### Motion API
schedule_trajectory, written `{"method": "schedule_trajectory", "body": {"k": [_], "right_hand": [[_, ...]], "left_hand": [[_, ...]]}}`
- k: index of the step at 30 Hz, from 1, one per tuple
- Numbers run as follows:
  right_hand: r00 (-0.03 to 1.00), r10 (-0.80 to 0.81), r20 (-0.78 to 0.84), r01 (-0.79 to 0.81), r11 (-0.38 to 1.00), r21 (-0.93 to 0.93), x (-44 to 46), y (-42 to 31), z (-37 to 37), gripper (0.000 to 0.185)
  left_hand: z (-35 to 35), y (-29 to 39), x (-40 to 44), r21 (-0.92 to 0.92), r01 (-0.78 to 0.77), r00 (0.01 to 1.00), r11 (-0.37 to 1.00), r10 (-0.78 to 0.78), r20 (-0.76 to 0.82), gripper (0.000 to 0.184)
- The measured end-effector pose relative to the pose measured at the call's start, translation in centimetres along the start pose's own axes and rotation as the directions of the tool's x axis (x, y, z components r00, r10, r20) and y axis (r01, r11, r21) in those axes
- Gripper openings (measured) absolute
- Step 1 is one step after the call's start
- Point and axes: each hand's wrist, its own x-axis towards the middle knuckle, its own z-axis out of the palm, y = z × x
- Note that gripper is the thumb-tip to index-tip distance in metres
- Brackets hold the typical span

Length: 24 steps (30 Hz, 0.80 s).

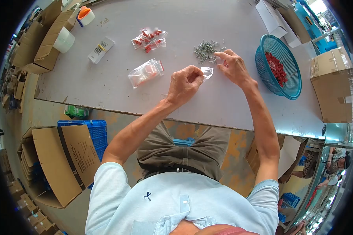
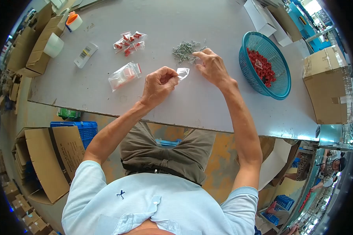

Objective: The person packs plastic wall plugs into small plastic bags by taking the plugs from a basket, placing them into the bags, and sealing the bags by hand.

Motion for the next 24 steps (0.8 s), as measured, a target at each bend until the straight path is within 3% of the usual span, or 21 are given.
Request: {"method": "schedule_trajectory", "body": {"k": [6,11,17,24], "right_hand": [[0.986,-0.132,0.102,0.134,0.991,-0.014,3.1,0.2,1.0,0.031],[0.959,-0.244,0.146,0.264,0.956,-0.131,3.7,-0.5,1.0,0.005],[0.931,-0.335,0.148,0.361,0.908,-0.214,3.5,-1.1,1.1,0.008],[0.936,-0.301,0.181,0.338,0.912,-0.231,3.8,-1.1,1.4,0.009]], "left_hand": [[-0.1,0.1,0.2,-0.038,0.014,1.000,0.999,-0.015,-0.011,0.012],[-0.1,-0.1,0.3,-0.027,0.015,1.000,1.000,-0.014,0.012,0.010],[-0.2,0.3,0.2,-0.001,0.017,1.000,1.000,-0.017,0.014,0.010],[-0.2,0.2,0.3,0.014,0.028,1.000,1.000,-0.029,0.008,0.010]]}}
